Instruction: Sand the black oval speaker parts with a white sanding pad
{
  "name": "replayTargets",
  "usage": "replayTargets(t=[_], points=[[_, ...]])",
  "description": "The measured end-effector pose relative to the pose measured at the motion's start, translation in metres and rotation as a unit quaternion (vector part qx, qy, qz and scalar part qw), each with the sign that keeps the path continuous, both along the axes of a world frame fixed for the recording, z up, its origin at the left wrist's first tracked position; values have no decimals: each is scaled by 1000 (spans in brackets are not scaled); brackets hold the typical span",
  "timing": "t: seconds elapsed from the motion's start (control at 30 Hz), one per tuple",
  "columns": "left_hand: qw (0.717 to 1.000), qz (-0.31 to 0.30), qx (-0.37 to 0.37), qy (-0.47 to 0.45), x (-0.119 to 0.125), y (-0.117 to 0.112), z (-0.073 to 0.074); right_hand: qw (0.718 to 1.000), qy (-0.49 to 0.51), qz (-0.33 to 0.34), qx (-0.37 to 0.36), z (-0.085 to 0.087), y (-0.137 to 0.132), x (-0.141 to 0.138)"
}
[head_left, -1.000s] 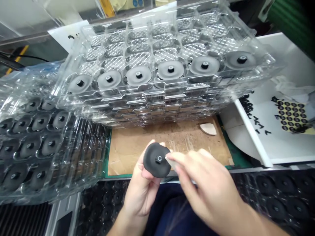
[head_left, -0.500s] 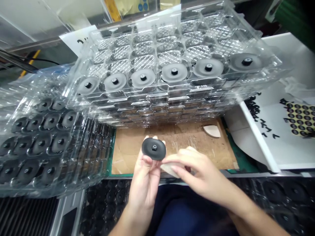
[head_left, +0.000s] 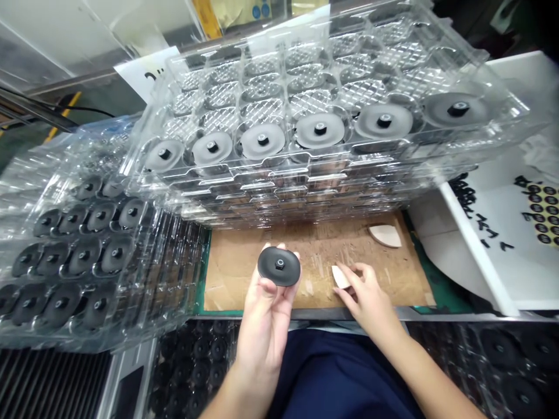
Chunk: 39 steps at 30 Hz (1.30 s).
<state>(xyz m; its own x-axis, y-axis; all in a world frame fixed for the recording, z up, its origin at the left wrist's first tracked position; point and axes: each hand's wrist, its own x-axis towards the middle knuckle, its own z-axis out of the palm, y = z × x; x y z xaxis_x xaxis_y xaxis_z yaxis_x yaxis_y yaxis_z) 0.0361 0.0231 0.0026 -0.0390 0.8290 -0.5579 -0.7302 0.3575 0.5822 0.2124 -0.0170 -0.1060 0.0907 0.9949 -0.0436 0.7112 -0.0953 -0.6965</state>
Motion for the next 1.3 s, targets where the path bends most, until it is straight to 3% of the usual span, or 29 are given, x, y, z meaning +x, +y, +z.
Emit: replayTargets(t=[0.13, 0.23, 0.33, 0.43, 0.7, 0.83, 0.97, 1.1, 1.23, 1.3], points=[[1000, -8, -4, -2, 1, 0, 0, 998, 39, 35, 27, 21, 15, 4], [1000, -15, 21, 4, 2, -2, 0, 990, 101, 78, 62, 60, 27, -2], [998, -30, 59, 5, 4, -5, 2, 977, 118, 96, 150, 100, 27, -19], [998, -41, 50, 3, 6, -8, 7, 961, 94, 122, 228, 120, 20, -36], [998, -36, 44, -30, 6, -12, 6, 952, 88, 145, 255, 120, 14, -41], [998, -13, 52, -24, 4, -10, 8, 957, 68, 113, 258, 121, 18, -43], [998, -18, 48, -46, 1, -11, 8, 944, 80, 160, 278, 122, 19, -45], [998, -8, 52, -24, 1, -11, 6, 956, 57, 124, 261, 120, 21, -46], [998, -18, 45, -27, 1, -10, 7, 947, 81, 157, 269, 120, 23, -46], [998, -13, 55, -21, 1, -9, 9, 953, 79, 135, 261, 121, 23, -45]])
